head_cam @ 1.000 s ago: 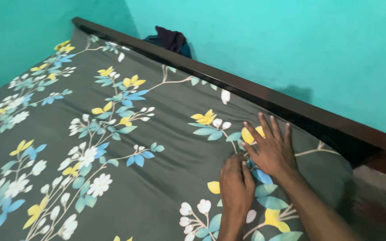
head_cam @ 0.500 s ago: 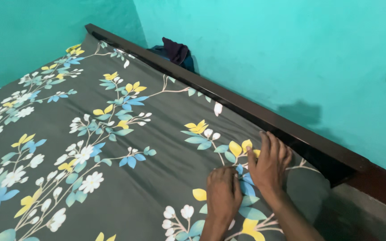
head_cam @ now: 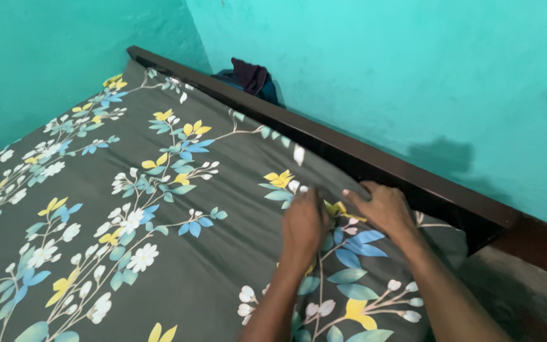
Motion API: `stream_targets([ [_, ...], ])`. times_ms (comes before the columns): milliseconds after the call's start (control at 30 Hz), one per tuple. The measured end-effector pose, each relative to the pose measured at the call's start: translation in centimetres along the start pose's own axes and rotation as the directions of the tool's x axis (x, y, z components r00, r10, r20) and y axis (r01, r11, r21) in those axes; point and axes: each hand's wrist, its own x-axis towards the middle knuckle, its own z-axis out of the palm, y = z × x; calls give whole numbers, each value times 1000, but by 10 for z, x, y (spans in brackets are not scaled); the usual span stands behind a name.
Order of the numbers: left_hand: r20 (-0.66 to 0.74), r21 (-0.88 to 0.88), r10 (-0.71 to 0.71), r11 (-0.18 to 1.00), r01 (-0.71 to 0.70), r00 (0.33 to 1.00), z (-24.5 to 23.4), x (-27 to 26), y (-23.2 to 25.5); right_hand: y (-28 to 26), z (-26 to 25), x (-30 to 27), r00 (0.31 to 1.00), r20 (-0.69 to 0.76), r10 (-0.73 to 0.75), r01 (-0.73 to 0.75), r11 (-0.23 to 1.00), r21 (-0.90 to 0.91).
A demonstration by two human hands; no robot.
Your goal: The person spreads a floral-patterned bedsheet over a mattress, smooths the surface, and tucks the edges under the mattress around the perimeter. The person works systematically along each side to secure the sheet.
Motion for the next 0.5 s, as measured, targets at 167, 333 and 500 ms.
stream_targets([
  [167, 184, -24, 351, 935, -353, 918, 11, 87, -46, 22, 24, 7, 954, 106, -282, 297, 939, -174],
  [333, 635, -254, 407, 913, -321, 656, -6, 127, -74, 22, 14, 0, 977, 197, 81, -108, 986, 130],
  [500, 656, 273, 104, 890, -364, 747, -5, 127, -58, 2, 10, -14, 992, -104, -71, 78, 995, 61],
])
